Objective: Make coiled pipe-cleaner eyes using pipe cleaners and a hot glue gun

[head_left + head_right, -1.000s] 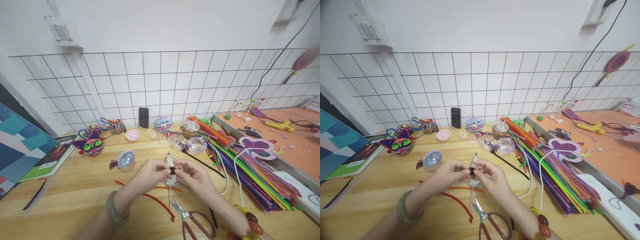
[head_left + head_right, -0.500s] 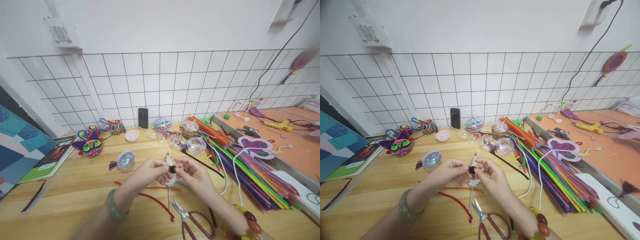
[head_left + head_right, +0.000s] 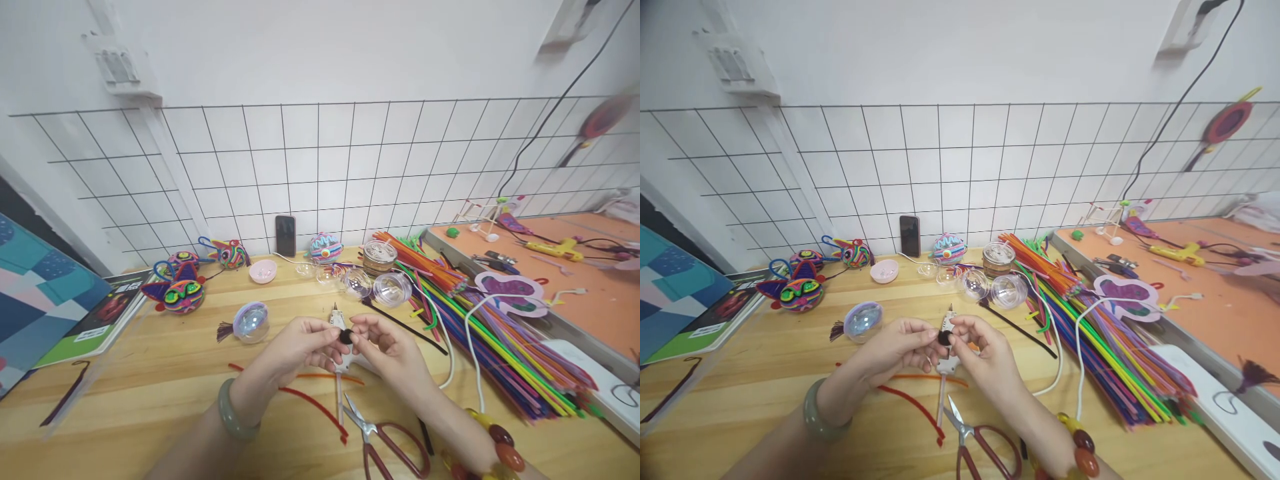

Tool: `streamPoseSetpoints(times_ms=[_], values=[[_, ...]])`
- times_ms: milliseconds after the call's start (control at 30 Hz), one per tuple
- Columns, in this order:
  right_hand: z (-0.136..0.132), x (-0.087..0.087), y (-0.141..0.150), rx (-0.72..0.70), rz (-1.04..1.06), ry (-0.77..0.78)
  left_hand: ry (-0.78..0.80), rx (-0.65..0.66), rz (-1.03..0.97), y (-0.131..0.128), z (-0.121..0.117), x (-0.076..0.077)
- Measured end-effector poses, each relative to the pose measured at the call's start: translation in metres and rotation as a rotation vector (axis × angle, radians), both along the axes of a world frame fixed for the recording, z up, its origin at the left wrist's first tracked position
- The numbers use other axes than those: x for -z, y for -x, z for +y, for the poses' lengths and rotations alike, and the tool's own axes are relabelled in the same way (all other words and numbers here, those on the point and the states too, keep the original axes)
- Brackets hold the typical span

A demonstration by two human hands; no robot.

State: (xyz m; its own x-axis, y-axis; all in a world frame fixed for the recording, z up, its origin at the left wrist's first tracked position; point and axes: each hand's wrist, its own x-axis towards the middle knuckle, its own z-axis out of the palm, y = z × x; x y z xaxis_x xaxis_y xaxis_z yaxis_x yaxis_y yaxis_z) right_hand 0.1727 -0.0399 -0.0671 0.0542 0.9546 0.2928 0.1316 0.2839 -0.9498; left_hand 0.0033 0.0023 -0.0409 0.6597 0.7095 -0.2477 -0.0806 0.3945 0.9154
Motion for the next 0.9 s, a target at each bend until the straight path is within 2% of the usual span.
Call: streamPoseSetpoints(times_ms=[433,900], values=[[-0.0024,-0.0054,0.0022,0.060,-0.013,-0.081,0.150,-0.037,-0.136,-0.0065,-0.0014,0.0061],[-0.0042,-0.0052,0.0018,0.025,-0.052,-0.090,0.169,-0.018,-0.137,-0.0043,0.0014,0.0099]])
